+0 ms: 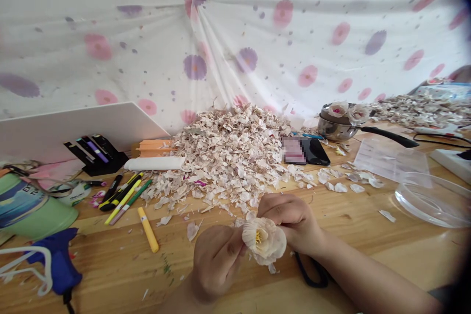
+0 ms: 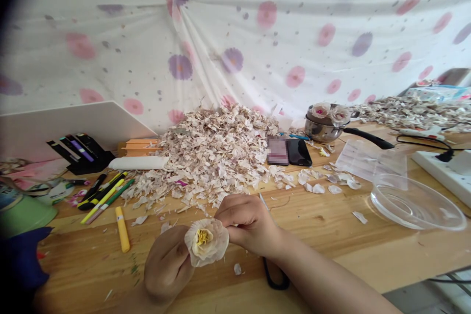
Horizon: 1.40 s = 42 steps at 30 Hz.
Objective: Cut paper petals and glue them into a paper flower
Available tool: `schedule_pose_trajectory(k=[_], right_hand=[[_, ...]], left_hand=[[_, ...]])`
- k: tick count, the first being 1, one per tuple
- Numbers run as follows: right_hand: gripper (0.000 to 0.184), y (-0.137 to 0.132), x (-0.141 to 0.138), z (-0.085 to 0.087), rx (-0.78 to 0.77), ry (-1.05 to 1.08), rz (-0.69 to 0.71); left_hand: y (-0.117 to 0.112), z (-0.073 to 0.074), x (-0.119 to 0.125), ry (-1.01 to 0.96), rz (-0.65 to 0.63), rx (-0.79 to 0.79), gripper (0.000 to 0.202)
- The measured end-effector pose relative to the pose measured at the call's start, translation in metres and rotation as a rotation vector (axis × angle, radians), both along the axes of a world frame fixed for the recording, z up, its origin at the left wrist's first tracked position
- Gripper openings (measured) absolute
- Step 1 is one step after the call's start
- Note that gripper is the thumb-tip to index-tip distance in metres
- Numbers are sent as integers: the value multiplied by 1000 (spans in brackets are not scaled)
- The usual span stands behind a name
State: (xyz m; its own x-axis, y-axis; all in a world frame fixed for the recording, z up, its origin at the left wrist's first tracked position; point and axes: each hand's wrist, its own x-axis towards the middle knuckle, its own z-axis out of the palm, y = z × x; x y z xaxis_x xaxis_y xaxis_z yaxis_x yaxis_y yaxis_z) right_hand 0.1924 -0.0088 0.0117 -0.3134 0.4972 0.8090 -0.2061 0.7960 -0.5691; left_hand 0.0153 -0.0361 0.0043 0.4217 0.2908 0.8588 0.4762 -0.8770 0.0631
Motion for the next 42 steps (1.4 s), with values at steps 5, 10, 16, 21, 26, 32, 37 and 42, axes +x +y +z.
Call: schedule_pose_trajectory(k=[5, 10, 16, 21, 26, 32, 37, 42], right_hand=[[27, 1, 0, -1, 87, -18, -31], [29, 0, -1, -1, 162, -21, -79], [34, -4, -4, 0, 180, -1, -140], [37, -4, -4, -2, 140, -17, -148], [36, -2, -2, -4, 86, -30, -142], [25, -1, 0, -9, -76, -20, -193], [61, 2, -2, -16, -171, 82, -172], [55, 7, -1, -20, -214, 54, -157]], left_hand=[[1, -2, 0, -19, 5, -37, 25], [3, -2, 1, -70, -94, -116, 28], [4, -1, 4, -128, -154, -152, 29], [2, -3, 5, -157, -203, -185, 27], [-1, -3, 8, -165, -201, -227, 25], [-1, -8, 10, -257, -180, -395, 35], [-3, -19, 12, -345, -172, -612, 31], [-9, -15, 23, -551, -156, -1055, 45]])
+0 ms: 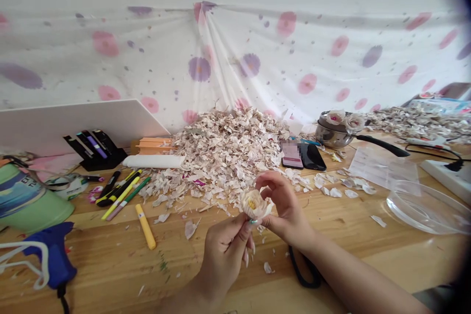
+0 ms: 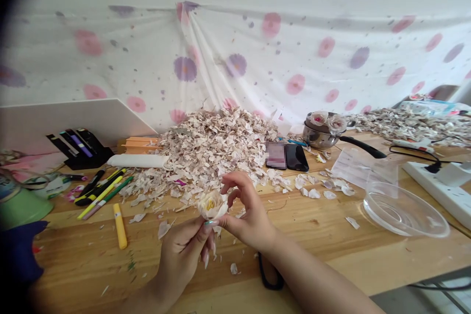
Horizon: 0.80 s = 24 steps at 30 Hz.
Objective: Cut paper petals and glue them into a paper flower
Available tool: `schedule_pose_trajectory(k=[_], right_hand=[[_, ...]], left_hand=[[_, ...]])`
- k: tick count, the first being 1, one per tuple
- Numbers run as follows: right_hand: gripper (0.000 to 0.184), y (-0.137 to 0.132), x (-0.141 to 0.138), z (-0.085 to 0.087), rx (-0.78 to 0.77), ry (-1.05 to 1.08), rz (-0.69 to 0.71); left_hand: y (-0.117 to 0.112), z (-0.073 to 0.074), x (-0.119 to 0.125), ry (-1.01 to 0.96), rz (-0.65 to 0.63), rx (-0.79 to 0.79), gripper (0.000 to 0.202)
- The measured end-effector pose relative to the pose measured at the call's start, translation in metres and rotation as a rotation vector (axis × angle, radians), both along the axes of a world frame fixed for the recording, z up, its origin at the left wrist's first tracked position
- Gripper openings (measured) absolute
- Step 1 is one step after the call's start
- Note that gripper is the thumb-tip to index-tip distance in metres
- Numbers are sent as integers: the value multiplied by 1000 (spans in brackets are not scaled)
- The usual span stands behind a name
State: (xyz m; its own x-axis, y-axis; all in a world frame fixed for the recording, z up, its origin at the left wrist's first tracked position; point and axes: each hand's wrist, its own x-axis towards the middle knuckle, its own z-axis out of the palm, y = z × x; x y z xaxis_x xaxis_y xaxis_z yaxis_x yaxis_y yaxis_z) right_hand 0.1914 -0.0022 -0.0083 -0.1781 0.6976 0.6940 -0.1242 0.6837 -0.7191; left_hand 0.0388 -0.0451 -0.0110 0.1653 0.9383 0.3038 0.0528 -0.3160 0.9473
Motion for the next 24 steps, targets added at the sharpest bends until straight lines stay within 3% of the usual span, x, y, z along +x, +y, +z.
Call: schedule_pose_trajectory(k=[6, 11, 24], right_hand=[[51, 11, 4, 1, -95, -61, 14], [23, 16, 6, 3, -241, -9, -12], [25, 21, 5, 4, -379, 35, -81]], left_hand=[[2, 5, 9, -198, -33, -373, 54], [8, 3, 7, -321, -28, -544, 46], [20, 4, -3, -293, 12, -559, 45]])
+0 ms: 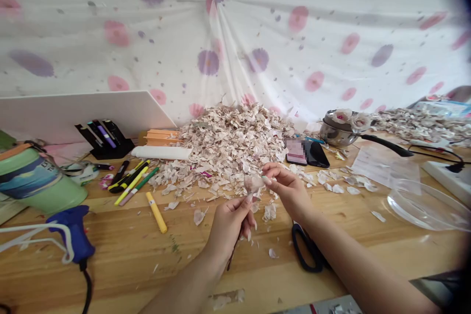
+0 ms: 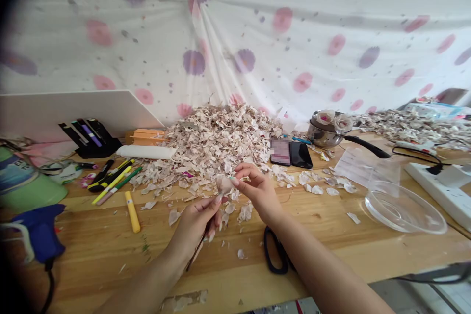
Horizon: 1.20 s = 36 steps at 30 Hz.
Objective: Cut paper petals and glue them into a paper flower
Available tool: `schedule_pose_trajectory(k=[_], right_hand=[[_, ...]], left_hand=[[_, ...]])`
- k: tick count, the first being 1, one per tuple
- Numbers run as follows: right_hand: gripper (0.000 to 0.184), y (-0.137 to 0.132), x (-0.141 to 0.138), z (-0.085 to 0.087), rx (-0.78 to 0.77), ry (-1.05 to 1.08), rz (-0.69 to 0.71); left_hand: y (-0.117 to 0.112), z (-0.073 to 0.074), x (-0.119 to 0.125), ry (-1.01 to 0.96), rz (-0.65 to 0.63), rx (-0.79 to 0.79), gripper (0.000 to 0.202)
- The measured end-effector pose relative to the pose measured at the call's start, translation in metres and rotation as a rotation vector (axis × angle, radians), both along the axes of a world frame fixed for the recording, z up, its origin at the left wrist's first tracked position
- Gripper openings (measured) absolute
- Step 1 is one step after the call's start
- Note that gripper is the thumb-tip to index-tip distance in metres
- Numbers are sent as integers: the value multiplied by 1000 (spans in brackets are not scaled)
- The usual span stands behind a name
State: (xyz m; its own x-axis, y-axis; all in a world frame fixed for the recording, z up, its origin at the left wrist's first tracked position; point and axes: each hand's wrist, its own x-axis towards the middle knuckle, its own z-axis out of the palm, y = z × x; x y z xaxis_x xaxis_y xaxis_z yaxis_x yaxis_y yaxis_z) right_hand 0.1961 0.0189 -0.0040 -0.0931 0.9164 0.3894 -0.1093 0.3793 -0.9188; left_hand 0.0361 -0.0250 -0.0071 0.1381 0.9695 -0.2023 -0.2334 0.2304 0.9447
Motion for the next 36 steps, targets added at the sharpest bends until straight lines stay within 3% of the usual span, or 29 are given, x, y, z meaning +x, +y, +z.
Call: schedule_pose_trajectory(k=[6, 10, 14, 19, 22, 26, 28, 31, 32, 36], right_hand=[[28, 1, 7, 20, 13, -153, -14], [22, -17, -19, 19, 135, -415, 33], [10, -41, -62, -2, 386, -706, 116], [19, -51, -92, -17, 573, -966, 252], [13, -49, -94, -15, 599, -1023, 263], [17, -46, -109, 3, 576, -986, 214], [21, -45, -133, 14, 554, -953, 204], [15, -43, -192, 23, 476, -944, 249], [9, -42, -215, 22, 435, -951, 274], [25, -37, -306, 4, 196, -990, 244]], left_hand=[[-16, 18, -29, -72, 129, 4, 46], [-48, 23, -54, -237, 328, -36, 46], [-76, 16, -67, -338, 440, -39, 47], [-92, -5, -98, -331, 583, -22, 43], [-95, -16, -126, -304, 683, 10, 44], [-104, -18, -143, -279, 682, 34, 45], [-114, -12, -141, -285, 666, 27, 45], [-130, 2, -128, -292, 607, 33, 48], [-135, 8, -123, -294, 588, 39, 48], [-149, 26, -111, -313, 594, 51, 44]])
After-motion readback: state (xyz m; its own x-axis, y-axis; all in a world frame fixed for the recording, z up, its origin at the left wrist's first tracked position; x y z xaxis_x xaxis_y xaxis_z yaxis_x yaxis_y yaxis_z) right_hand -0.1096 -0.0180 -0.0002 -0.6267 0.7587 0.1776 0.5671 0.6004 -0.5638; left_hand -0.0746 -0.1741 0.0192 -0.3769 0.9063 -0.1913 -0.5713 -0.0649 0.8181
